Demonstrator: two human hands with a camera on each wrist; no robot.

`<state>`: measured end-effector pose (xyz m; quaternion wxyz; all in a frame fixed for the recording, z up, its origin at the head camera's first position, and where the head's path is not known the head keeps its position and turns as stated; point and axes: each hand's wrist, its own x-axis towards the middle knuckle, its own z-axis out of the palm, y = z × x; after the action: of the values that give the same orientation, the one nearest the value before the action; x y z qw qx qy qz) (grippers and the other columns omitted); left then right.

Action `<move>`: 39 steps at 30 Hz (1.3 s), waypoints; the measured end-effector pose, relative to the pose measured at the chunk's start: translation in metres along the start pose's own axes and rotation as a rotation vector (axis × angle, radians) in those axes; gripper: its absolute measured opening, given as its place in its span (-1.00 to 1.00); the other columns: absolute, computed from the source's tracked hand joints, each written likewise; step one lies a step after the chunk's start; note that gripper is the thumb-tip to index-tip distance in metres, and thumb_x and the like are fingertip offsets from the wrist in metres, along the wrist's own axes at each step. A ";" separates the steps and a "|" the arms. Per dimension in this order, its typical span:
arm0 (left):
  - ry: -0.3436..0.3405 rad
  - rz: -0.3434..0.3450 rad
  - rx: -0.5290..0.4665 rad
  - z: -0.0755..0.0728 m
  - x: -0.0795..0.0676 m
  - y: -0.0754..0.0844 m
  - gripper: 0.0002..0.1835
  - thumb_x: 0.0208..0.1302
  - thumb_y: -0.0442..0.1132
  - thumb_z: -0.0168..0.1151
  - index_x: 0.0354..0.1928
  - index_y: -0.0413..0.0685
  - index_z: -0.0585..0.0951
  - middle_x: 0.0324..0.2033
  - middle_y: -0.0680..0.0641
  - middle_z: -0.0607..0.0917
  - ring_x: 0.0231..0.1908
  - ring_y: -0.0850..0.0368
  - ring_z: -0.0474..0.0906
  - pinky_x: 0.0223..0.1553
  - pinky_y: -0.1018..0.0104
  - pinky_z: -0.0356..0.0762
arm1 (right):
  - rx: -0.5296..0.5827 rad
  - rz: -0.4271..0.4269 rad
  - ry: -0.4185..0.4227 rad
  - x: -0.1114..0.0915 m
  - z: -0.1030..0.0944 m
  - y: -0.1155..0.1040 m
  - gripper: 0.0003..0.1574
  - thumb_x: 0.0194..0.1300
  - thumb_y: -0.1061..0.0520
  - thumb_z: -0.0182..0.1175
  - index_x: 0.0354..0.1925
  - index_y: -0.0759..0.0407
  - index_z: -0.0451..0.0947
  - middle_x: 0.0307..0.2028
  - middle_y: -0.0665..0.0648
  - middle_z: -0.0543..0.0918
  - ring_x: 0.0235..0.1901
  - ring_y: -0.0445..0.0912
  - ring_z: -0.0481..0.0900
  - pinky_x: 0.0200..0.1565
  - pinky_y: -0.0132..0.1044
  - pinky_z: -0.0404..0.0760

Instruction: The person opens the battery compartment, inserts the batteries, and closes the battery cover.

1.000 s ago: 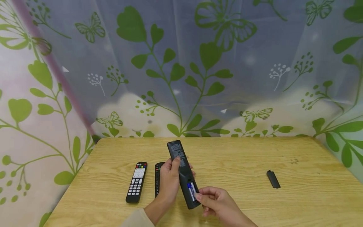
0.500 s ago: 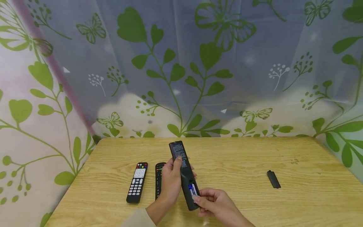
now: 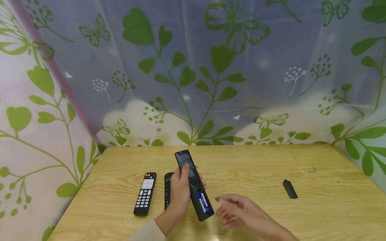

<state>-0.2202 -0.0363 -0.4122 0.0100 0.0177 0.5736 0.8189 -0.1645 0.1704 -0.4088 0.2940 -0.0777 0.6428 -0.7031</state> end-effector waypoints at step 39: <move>-0.015 -0.004 0.030 -0.004 -0.001 0.001 -0.53 0.51 0.02 -0.14 0.06 -0.33 0.35 -0.35 -0.28 0.57 -0.53 0.05 0.63 -0.34 0.09 0.69 | -1.241 0.165 0.528 -0.035 -0.168 0.003 -0.47 0.30 0.04 0.19 0.04 0.45 0.47 -0.23 0.29 0.62 -0.32 0.08 0.60 -0.42 -0.05 0.59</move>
<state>-0.2196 -0.0401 -0.4129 0.0155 0.0229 0.5857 0.8100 -0.2164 0.3324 -0.4292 0.0809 -0.0084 0.9813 -0.1744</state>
